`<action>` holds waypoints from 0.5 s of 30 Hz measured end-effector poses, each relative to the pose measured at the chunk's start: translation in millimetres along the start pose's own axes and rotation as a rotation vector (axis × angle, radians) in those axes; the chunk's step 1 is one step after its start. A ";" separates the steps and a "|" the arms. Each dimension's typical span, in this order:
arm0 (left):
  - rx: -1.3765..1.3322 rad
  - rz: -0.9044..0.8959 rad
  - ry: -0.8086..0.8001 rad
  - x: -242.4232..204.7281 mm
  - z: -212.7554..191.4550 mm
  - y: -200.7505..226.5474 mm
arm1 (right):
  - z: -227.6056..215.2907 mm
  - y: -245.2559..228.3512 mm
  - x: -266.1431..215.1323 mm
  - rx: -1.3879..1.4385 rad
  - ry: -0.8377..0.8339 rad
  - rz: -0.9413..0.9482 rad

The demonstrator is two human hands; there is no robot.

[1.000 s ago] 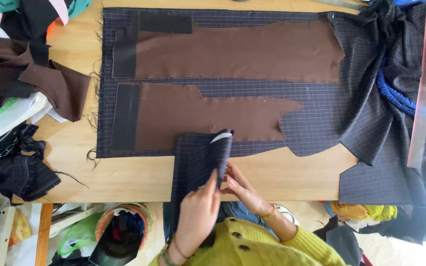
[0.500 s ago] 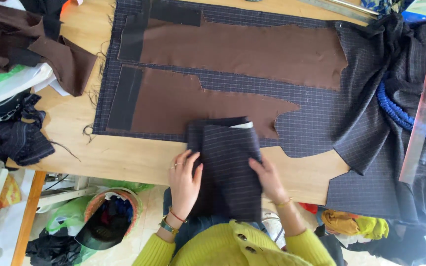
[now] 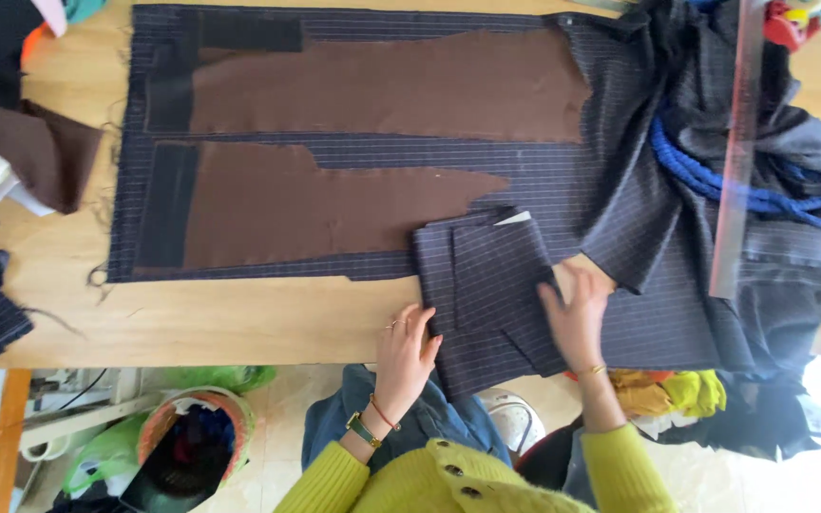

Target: The person places a newspaper on a table, lays a piece of dark patterned fabric over it, and smooths it out. They then use a pair of scissors to cut the fabric along the edge of a brown paper pattern placed on top.

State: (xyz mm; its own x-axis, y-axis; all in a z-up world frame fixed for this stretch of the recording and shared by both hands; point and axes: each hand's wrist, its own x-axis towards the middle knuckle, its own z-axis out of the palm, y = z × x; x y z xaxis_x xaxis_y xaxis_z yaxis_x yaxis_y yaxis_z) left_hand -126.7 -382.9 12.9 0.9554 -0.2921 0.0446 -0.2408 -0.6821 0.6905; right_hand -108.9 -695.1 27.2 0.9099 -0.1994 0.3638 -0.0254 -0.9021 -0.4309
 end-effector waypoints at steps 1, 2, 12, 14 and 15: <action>-0.004 0.008 -0.005 3.5 4.4 5.7 | -2.7 -13.9 -5.2 -0.006 0.005 0.006; 0.038 -0.016 0.015 5.7 7.3 10.0 | -3.6 -29.3 -11.4 0.082 -0.129 -0.081; -0.176 -0.153 -0.012 32.7 0.7 22.6 | 11.6 -51.4 -28.2 -0.296 -0.418 -0.176; -0.185 -0.170 -0.034 31.4 6.6 14.1 | 20.2 -22.7 -24.2 -0.206 -0.360 -0.070; -0.199 -0.196 -0.048 30.8 10.1 10.1 | 24.1 -7.6 -22.6 -0.118 -0.304 0.024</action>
State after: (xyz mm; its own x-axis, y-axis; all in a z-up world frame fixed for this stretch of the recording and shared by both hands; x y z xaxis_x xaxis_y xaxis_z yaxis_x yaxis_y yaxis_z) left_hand -101.4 -405.6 14.0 0.9701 -0.2022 -0.1344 -0.0096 -0.5851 0.8109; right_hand -119.2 -674.5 2.3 0.9900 -0.1133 0.0839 -0.0795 -0.9401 -0.3315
